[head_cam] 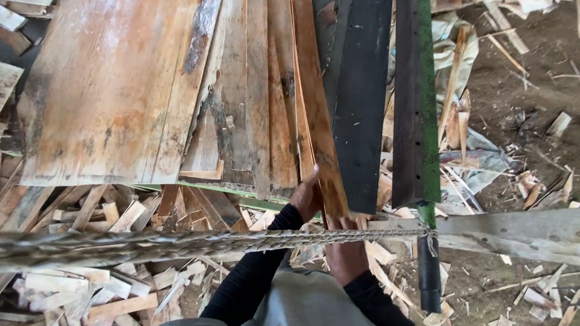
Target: Feeding thin strips of wood into a manual trimming machine and collecting the processed pieces.
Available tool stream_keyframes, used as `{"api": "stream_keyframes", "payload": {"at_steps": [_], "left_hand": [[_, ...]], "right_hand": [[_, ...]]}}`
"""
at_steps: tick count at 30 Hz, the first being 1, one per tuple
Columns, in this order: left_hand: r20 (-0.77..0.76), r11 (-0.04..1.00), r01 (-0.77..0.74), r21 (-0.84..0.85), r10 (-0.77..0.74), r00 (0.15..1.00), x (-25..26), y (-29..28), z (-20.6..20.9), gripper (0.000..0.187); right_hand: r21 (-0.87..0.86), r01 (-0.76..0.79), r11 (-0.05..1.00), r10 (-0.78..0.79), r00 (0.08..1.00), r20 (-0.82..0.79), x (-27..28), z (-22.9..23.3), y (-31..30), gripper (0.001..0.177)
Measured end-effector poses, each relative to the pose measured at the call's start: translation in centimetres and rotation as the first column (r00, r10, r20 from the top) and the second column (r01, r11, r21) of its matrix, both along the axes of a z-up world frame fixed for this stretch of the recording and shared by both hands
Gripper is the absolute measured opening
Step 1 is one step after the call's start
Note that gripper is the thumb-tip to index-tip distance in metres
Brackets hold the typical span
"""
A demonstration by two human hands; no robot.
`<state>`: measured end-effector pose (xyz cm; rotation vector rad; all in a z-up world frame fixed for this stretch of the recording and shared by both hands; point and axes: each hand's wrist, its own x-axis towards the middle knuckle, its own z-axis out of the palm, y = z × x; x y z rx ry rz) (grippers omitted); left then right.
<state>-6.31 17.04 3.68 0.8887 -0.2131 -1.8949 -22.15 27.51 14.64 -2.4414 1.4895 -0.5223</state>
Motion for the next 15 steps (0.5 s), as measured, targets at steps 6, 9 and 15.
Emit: {"api": "stream_keyframes", "payload": {"at_steps": [6,9,15], "left_hand": [[0.787,0.944,0.249,-0.217,0.019,0.616,0.1,0.7,-12.1,0.047],[0.394,0.998,-0.063,-0.003,0.059,0.917,-0.3,3.3,-5.3,0.030],[0.685,0.943,0.116,-0.313,0.140,0.715,-2.4,6.3,-16.1,0.043]], "right_hand": [[0.682,0.302,0.666,-0.550,0.817,0.174,-5.0,-3.1,-0.2,0.045],[0.281,0.045,0.959,-0.143,0.930,0.339,-7.6,-5.8,-0.1,0.045],[0.755,0.310,0.578,-0.371,0.924,-0.095,-7.6,-5.3,-0.7,0.055]]}}
